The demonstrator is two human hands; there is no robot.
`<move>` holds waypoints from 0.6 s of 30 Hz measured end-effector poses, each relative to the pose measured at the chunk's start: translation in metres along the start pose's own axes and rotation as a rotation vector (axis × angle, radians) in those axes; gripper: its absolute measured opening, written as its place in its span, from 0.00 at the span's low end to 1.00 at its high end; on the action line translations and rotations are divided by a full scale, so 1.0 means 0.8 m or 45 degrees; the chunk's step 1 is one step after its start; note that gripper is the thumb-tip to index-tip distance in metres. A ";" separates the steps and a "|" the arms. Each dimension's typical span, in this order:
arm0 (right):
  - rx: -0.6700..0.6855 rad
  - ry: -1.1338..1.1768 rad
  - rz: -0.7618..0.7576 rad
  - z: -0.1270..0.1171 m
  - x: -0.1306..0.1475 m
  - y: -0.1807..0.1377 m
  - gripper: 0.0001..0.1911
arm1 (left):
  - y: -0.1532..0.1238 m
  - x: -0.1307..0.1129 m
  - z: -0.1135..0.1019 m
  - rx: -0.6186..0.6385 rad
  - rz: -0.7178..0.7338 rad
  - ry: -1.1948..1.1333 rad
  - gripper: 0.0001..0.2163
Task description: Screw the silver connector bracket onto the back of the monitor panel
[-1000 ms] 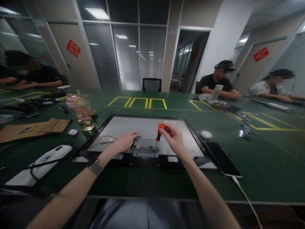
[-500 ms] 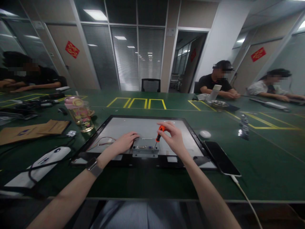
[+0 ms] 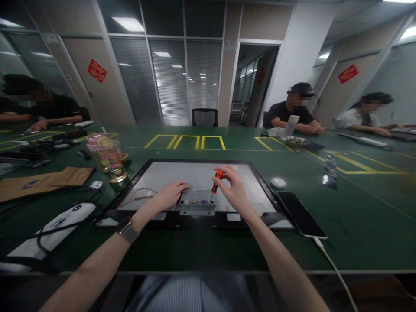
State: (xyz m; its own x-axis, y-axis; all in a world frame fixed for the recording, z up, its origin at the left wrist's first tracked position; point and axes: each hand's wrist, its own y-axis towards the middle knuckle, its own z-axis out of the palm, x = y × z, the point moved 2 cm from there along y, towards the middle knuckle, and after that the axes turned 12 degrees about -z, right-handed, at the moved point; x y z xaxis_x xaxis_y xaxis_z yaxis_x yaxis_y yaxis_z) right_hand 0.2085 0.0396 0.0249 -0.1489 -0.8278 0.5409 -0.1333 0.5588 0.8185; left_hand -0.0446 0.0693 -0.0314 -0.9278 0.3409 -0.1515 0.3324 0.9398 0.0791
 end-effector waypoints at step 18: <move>-0.106 0.334 0.118 0.008 -0.006 -0.003 0.04 | 0.001 -0.001 -0.001 0.023 -0.029 -0.018 0.21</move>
State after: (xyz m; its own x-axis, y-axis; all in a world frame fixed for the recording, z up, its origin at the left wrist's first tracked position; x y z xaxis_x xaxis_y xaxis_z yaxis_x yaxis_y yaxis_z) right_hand 0.2033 0.0425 0.0189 0.1034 -0.7640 0.6368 -0.0488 0.6356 0.7705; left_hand -0.0440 0.0697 -0.0306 -0.9327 0.3197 -0.1668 0.3145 0.9475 0.0577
